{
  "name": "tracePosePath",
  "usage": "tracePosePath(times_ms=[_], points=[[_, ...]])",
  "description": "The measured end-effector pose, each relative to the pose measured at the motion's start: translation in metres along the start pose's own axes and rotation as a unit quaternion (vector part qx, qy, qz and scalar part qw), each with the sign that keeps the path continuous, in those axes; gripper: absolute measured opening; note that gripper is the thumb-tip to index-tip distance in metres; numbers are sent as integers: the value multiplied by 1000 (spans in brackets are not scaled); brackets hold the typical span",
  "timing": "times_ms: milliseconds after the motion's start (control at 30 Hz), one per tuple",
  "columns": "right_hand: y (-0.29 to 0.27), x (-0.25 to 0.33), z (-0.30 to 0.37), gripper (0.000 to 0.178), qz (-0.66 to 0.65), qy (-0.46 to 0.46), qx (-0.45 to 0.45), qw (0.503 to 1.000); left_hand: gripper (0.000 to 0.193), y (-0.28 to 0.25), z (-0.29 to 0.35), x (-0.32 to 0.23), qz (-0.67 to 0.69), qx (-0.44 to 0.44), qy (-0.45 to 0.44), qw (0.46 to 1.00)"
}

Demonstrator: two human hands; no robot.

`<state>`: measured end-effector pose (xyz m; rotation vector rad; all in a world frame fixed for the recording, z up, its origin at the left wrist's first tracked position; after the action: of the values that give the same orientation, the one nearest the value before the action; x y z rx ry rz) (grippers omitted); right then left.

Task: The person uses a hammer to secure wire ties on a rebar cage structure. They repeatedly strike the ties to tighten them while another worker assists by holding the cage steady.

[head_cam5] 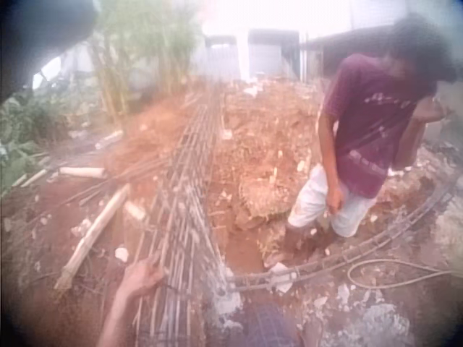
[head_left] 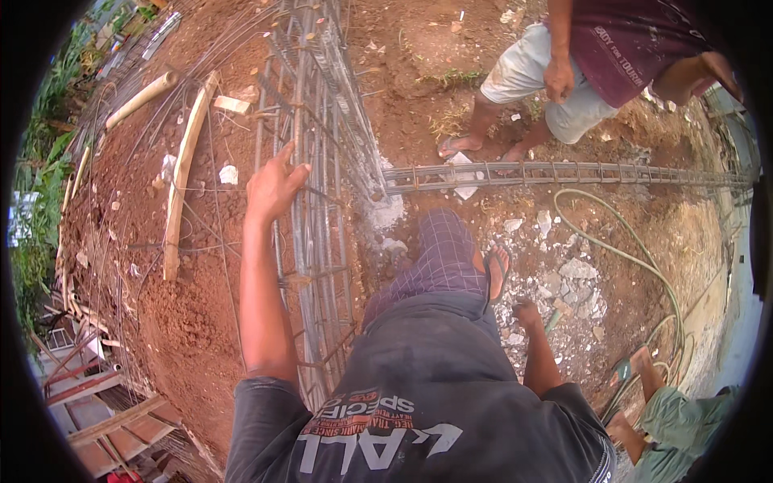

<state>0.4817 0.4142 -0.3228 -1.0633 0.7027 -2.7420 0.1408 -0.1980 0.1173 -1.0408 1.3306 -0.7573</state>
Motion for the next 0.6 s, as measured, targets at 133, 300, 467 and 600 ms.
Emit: tracePosePath(times_ms=[133, 300, 467, 600], points=[[26, 77, 0, 50, 83, 1, 113, 990, 68, -2, 1, -4, 2, -7, 7, 1000], [45, 205, 3, 48, 88, -123, 113, 982, 67, -2, 2, -8, 10, -9, 19, 1000], [92, 324, 13, 47, 118, -233, 156, 953, 63, -2, 3, -10, 20, -13, 21, 1000], [151, 413, 64, 45, 133, -297, 222, 919, 63, 1, 3, -7, 16, 8, 3, 1000]])
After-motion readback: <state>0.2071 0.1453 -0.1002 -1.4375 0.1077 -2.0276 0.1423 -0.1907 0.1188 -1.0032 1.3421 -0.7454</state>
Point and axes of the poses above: each hand's wrist, its own z-axis away from the middle knuckle, its own y-axis out of the palm, x = y × z, the point moved 9 cm from there along -z, towards the middle knuckle, and after that the axes turned 10 degrees about -x, right-handed, at the moved point
